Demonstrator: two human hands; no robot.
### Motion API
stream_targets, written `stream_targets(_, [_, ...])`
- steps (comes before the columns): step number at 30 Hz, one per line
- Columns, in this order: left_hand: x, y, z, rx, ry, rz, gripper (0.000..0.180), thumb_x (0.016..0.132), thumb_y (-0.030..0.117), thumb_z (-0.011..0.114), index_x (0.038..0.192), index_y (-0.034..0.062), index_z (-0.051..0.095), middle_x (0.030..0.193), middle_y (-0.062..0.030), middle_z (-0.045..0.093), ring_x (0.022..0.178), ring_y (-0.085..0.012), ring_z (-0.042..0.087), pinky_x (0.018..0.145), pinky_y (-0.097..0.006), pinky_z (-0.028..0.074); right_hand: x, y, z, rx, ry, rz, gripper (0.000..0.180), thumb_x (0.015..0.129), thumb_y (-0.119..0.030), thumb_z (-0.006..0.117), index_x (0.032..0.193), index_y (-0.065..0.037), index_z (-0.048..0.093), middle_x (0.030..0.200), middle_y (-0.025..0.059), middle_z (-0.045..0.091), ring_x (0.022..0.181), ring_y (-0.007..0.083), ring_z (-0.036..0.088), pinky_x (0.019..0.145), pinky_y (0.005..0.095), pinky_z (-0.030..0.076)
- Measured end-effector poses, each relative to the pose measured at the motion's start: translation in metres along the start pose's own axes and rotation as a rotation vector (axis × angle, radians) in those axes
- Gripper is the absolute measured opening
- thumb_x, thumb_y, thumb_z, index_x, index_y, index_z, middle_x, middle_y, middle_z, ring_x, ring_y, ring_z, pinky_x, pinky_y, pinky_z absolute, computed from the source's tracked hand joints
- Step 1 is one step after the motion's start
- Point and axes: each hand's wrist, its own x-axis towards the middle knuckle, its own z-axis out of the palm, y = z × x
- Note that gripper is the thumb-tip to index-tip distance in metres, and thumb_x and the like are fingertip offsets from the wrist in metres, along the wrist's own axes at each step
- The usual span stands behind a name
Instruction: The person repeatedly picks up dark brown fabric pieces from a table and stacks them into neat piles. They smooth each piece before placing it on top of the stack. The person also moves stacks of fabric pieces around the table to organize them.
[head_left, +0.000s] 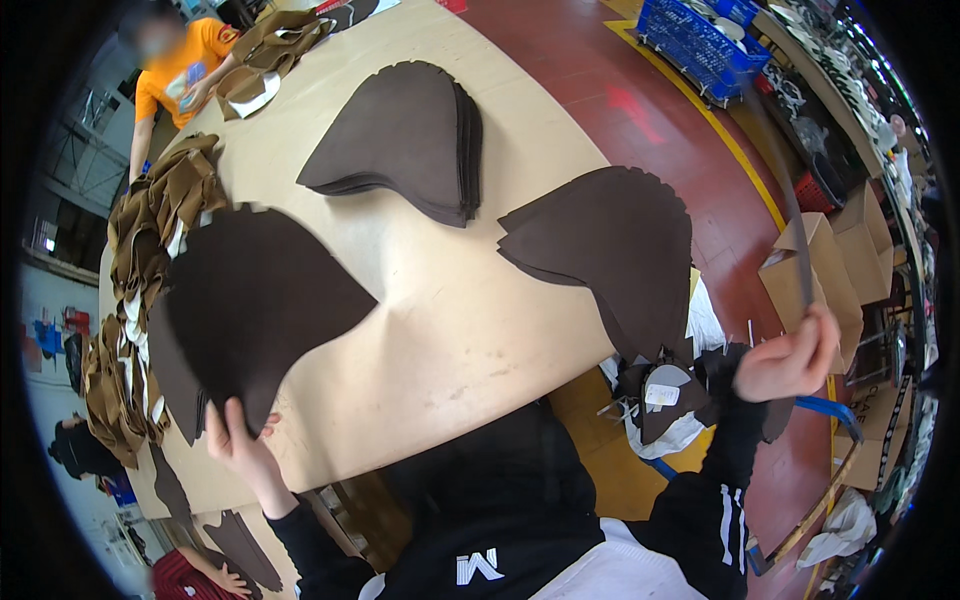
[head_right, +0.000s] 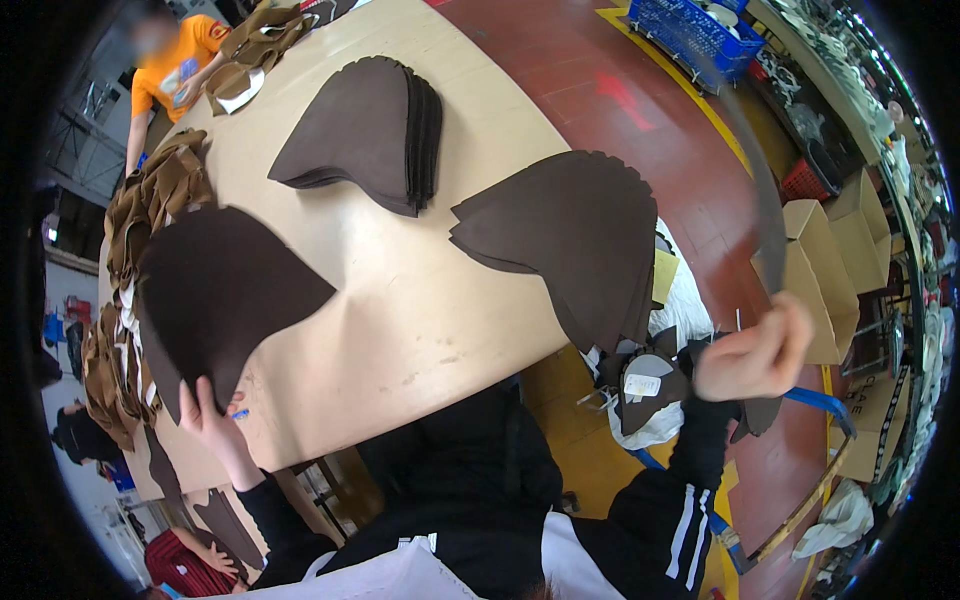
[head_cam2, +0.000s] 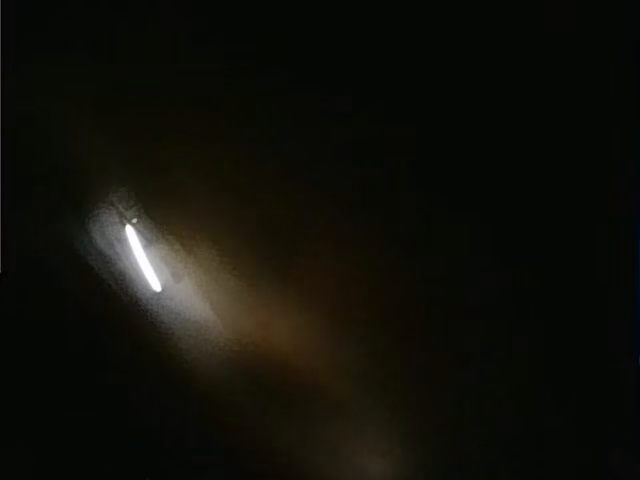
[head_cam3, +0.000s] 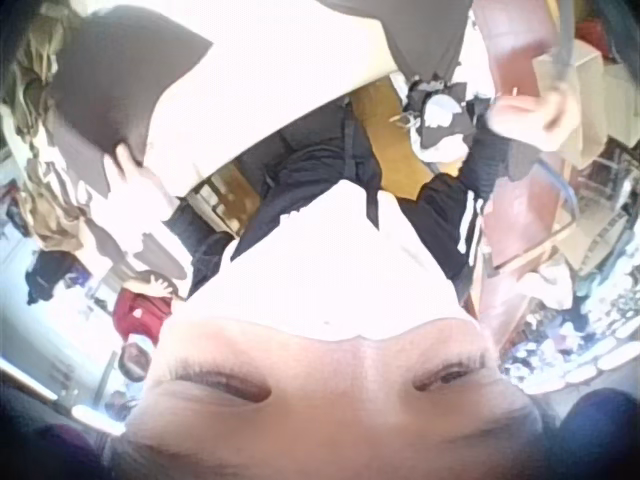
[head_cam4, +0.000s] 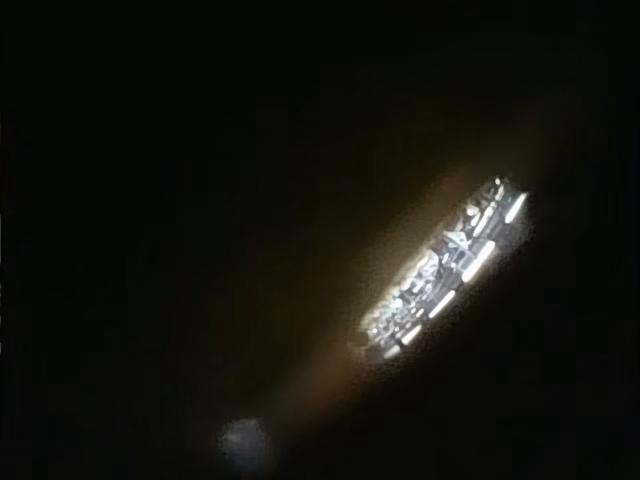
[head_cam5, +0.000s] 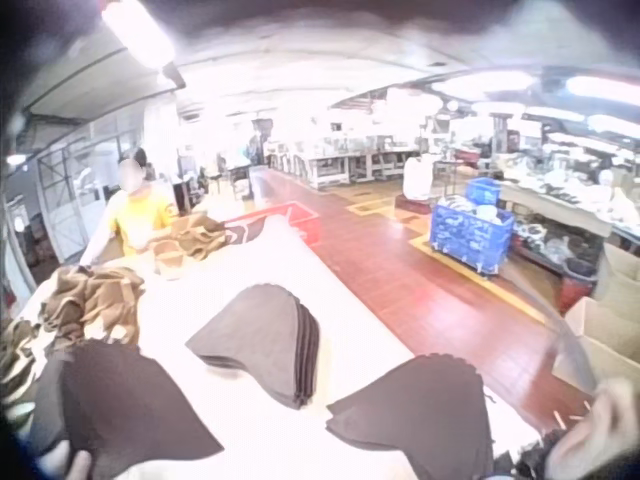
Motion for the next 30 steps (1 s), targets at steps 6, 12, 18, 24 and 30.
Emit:
stream_targets(6, [0.011, 0.001, -0.040, -0.324, 0.234, 0.020, 0.021, 0.102, 0.013, 0.066, 0.123, 0.0133, 0.065, 0.116, 0.0025, 0.068, 0.064, -0.0008, 0.053, 0.050, -0.016, 0.041, -0.052, -0.163, -0.007, 1.328, -0.576, -0.088, 0.027, 0.080, -0.007, 0.078, 0.107, -0.006, 0.078, 0.109, 0.0094, 0.076, 0.084, 0.0192, 0.075, 0.064, 0.0275, 0.059])
stream_targets(12, [-0.025, 0.026, -0.022, -0.161, 0.161, -0.190, 0.028, 0.102, 0.024, 0.066, 0.128, 0.0136, 0.061, 0.109, -0.0069, 0.072, 0.056, -0.0077, 0.061, 0.036, -0.017, 0.040, -0.092, -0.221, -0.017, 1.506, -1.064, 0.204, 0.049, 0.087, -0.027, 0.080, 0.130, -0.007, 0.067, 0.124, 0.0079, 0.070, 0.095, 0.0234, 0.072, 0.079, 0.0315, 0.058])
stream_targets(18, [-0.061, -0.021, 0.060, -0.059, -0.832, -0.490, 0.037, 0.104, 0.020, 0.063, 0.136, 0.0051, 0.054, 0.111, -0.0110, 0.069, 0.072, -0.0206, 0.071, 0.047, -0.027, 0.056, -0.068, -0.197, -0.004, 1.466, -1.207, 0.722, 0.061, 0.095, -0.033, 0.073, 0.142, 0.001, 0.054, 0.121, 0.0245, 0.068, 0.104, 0.0429, 0.067, 0.087, 0.0434, 0.054])
stream_targets(24, [-0.047, -0.068, 0.091, -0.017, -0.616, -0.207, 0.044, 0.113, 0.030, 0.045, 0.145, 0.0006, 0.052, 0.118, -0.0116, 0.068, 0.099, -0.0151, 0.064, 0.078, -0.025, 0.051, -0.043, -0.093, -0.030, 0.742, -0.595, 0.918, 0.025, 0.095, -0.017, 0.073, 0.108, 0.003, 0.067, 0.094, 0.0167, 0.068, 0.083, 0.0272, 0.066, 0.075, 0.0376, 0.053])
stream_targets(30, [-0.036, -0.084, 0.085, -0.055, -0.693, -0.213, 0.037, 0.113, 0.026, 0.045, 0.135, 0.0008, 0.059, 0.110, -0.0089, 0.068, 0.088, -0.0105, 0.061, 0.072, -0.024, 0.047, -0.070, 0.106, -0.065, 0.565, 0.609, 1.086, 0.031, 0.100, -0.010, 0.068, 0.129, -0.002, 0.059, 0.124, 0.0096, 0.067, 0.107, 0.0198, 0.066, 0.093, 0.0363, 0.055])
